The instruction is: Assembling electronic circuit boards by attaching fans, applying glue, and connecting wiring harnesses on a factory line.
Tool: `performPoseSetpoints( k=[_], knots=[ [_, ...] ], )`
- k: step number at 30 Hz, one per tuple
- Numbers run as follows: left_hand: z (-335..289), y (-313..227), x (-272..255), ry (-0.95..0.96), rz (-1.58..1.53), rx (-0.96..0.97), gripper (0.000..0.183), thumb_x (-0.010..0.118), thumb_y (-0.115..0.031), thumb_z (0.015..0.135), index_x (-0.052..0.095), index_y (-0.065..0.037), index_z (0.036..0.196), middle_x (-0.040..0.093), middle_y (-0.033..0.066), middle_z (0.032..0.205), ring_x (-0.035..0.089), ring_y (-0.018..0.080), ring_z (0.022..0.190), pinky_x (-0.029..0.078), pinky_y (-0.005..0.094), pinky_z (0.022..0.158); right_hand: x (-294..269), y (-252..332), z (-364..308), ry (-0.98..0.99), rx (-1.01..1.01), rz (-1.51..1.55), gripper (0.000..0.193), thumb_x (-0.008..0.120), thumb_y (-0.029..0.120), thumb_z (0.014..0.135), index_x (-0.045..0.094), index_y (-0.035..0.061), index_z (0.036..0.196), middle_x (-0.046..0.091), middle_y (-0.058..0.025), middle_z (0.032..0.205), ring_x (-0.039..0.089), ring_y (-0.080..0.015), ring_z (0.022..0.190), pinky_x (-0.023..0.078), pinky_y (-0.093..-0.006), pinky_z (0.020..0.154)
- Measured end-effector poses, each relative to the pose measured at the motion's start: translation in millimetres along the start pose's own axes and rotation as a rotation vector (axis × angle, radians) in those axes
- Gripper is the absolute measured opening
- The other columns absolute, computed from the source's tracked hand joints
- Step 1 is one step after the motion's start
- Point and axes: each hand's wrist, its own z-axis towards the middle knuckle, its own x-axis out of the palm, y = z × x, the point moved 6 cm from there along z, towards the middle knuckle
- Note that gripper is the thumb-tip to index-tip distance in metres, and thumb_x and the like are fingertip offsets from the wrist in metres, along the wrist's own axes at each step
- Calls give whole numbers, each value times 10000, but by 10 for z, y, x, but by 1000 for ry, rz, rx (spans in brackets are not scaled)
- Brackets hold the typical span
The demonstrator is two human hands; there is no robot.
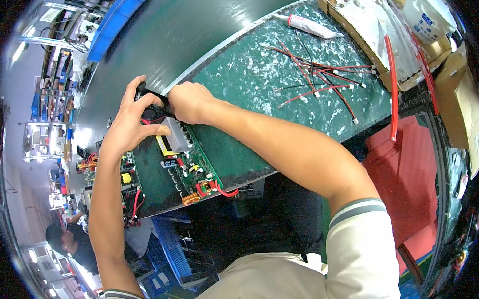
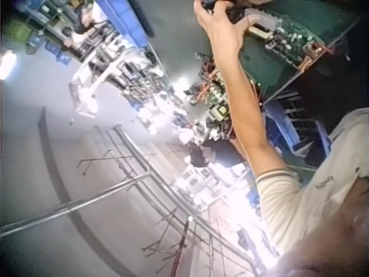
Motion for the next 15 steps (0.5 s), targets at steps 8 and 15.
performPoseSetpoints(
  k=[8,15],
  knots=[
    [-48,5,-3,-37,12,5,559,915,-225,596,648,-95,1070,276,217,1541,395,455,1350,412,507,1080,6,-23,-19,-69,-43,-6,108,640,75,735,731,85,792,716,-135,810,689,-340,805,535,-442,708],
    [-109,9,5,-90,53,7,547,908,-255,601,644,-84,1049,284,225,1532,401,451,1357,400,502,1079,-3,55,-4,12,-44,-112,134,685,126,766,744,56,863,716,-207,923,698,-374,901,555,-454,796]
  ],
)
